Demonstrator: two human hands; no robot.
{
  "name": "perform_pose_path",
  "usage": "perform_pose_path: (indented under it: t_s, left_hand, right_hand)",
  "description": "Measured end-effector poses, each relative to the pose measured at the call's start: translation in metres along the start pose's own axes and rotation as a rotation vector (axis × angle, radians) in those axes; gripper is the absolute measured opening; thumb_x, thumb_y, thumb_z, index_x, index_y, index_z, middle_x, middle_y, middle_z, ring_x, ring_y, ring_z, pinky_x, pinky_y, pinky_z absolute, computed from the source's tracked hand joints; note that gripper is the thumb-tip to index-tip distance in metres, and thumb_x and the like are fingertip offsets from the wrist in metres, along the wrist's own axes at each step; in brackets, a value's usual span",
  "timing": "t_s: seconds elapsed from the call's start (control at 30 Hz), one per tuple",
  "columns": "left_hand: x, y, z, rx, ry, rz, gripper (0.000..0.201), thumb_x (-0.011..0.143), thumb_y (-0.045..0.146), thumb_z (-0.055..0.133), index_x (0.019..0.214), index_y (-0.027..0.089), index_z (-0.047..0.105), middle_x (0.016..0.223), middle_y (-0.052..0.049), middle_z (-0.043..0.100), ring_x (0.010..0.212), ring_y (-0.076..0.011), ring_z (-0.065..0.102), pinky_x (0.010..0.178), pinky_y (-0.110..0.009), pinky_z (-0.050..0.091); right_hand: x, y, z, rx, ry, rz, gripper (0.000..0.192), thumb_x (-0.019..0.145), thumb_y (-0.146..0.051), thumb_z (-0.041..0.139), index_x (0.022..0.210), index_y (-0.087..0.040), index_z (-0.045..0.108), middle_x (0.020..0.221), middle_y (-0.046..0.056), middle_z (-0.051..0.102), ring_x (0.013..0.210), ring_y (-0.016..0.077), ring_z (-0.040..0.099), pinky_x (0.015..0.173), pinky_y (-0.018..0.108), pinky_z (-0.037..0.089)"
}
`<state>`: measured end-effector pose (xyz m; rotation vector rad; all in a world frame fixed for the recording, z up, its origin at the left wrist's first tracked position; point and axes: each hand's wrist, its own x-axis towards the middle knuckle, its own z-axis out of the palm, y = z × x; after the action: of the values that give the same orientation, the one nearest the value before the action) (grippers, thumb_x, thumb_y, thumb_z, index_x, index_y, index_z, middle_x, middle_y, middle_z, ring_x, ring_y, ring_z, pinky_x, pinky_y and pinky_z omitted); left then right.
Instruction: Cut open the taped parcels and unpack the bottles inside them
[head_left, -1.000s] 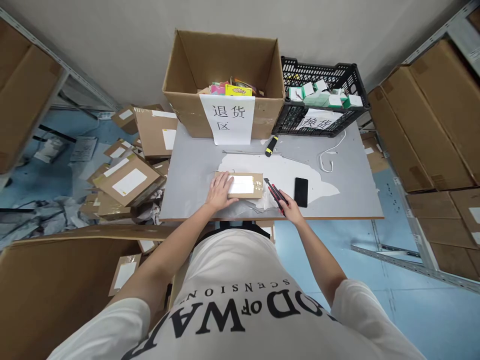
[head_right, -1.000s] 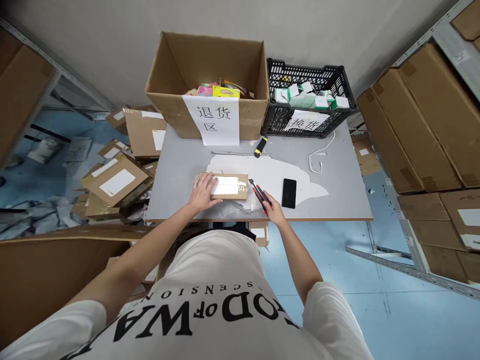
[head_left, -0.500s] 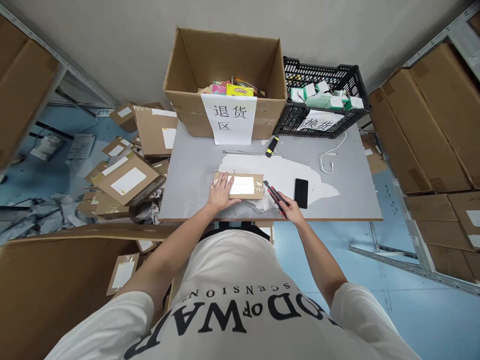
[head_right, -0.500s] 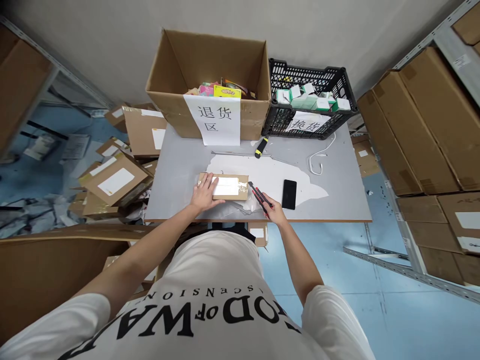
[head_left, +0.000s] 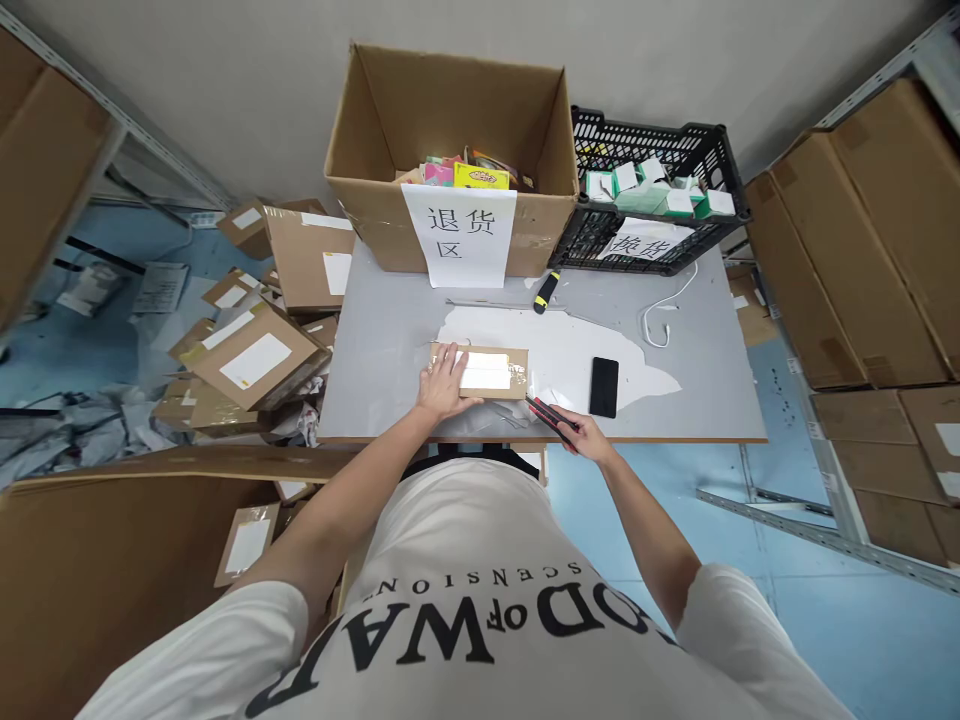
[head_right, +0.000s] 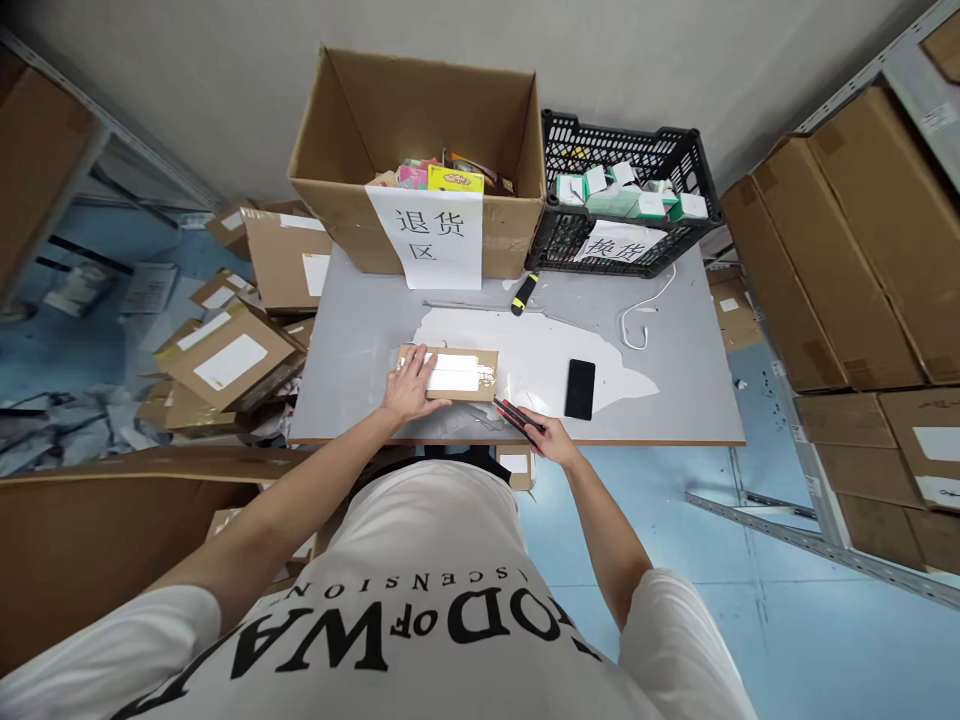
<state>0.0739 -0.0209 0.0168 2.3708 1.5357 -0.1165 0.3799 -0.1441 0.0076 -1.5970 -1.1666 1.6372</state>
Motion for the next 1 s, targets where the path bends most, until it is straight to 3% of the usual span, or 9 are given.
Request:
perform_pose_path:
  t_s: [0.2,0.37,0.5,0.57,0.63,0.73,0.87,1.0]
  left_hand:
    - [0.001,-0.004,0.0,-0.006,0.006,0.014,0.099,0.073,0.074,0.047,0.149,0.017,0.018,0.157,-0.016,0.009,0.143,-0.035,0.005,0.1,-0.054,0.033]
    - [0.002,-0.004,-0.003,-0.033,0.008,0.01,0.097,0.073,0.073,0.049,0.148,0.017,0.021,0.157,-0.015,0.011,0.144,-0.0344,0.005,0.101,-0.053,0.032]
    - [0.001,-0.007,0.0,-0.123,0.026,0.017,0.097,0.072,0.07,0.054,0.147,0.017,0.024,0.157,-0.015,0.011,0.144,-0.0346,0.006,0.105,-0.055,0.028]
    - [-0.001,-0.012,0.003,-0.219,0.068,0.038,0.091,0.075,0.065,0.053,0.147,0.017,0.025,0.156,-0.015,0.012,0.144,-0.0333,0.008,0.107,-0.055,0.026]
    - [-0.002,-0.019,0.007,-0.352,0.14,0.062,0.077,0.083,0.057,0.046,0.146,0.016,0.027,0.156,-0.014,0.013,0.144,-0.0302,0.009,0.11,-0.053,0.024]
    - [-0.004,-0.03,0.01,-0.535,0.223,0.073,0.065,0.09,0.045,0.037,0.145,0.013,0.028,0.156,-0.014,0.014,0.144,-0.0267,0.01,0.113,-0.047,0.023]
    - [-0.01,-0.041,0.013,-0.653,0.27,-0.035,0.072,0.087,0.043,0.046,0.147,0.011,0.022,0.156,-0.016,0.011,0.143,-0.0294,0.015,0.113,-0.046,0.023]
    - [-0.014,-0.049,0.024,-0.847,0.251,-0.179,0.073,0.086,0.044,0.049,0.147,0.013,0.023,0.149,-0.016,0.035,0.137,-0.029,0.032,0.112,-0.044,0.029]
  right_hand:
    - [-0.005,0.007,0.007,0.045,0.03,0.008,0.071,0.078,-0.055,0.06,0.136,-0.015,0.047,0.059,-0.001,0.058,0.037,0.0079,0.041,0.035,0.023,0.033]
    - [-0.019,0.021,-0.016,0.041,0.128,0.017,0.076,0.077,-0.056,0.059,0.138,-0.013,0.044,0.053,-0.003,0.054,0.038,0.0103,0.043,0.035,0.023,0.032]
    - [-0.019,0.034,-0.032,-0.033,0.291,-0.004,0.073,0.083,-0.055,0.05,0.143,-0.015,0.037,0.053,-0.003,0.054,0.041,0.0124,0.045,0.042,0.027,0.04]
    - [-0.007,0.035,-0.028,-0.123,0.374,-0.041,0.067,0.086,-0.05,0.042,0.144,-0.018,0.036,0.067,0.002,0.061,0.049,0.0153,0.051,0.051,0.032,0.048]
    - [0.011,0.034,-0.017,-0.249,0.427,-0.096,0.064,0.087,-0.045,0.037,0.145,-0.018,0.035,0.095,0.01,0.064,0.072,0.021,0.06,0.07,0.039,0.052]
    - [0.042,0.031,0.005,-0.434,0.42,-0.129,0.065,0.086,-0.038,0.035,0.148,-0.019,0.027,0.13,0.013,0.047,0.112,0.0256,0.051,0.097,0.042,0.042]
    - [0.077,0.03,0.026,-0.571,0.473,-0.024,0.065,0.086,-0.035,0.036,0.149,-0.027,0.021,0.143,0.008,0.029,0.128,0.0262,0.036,0.108,0.043,0.03]
    - [0.107,0.035,0.027,-0.613,0.538,0.17,0.068,0.084,-0.035,0.04,0.149,-0.029,0.02,0.148,0.009,0.023,0.129,0.031,0.033,0.107,0.047,0.027]
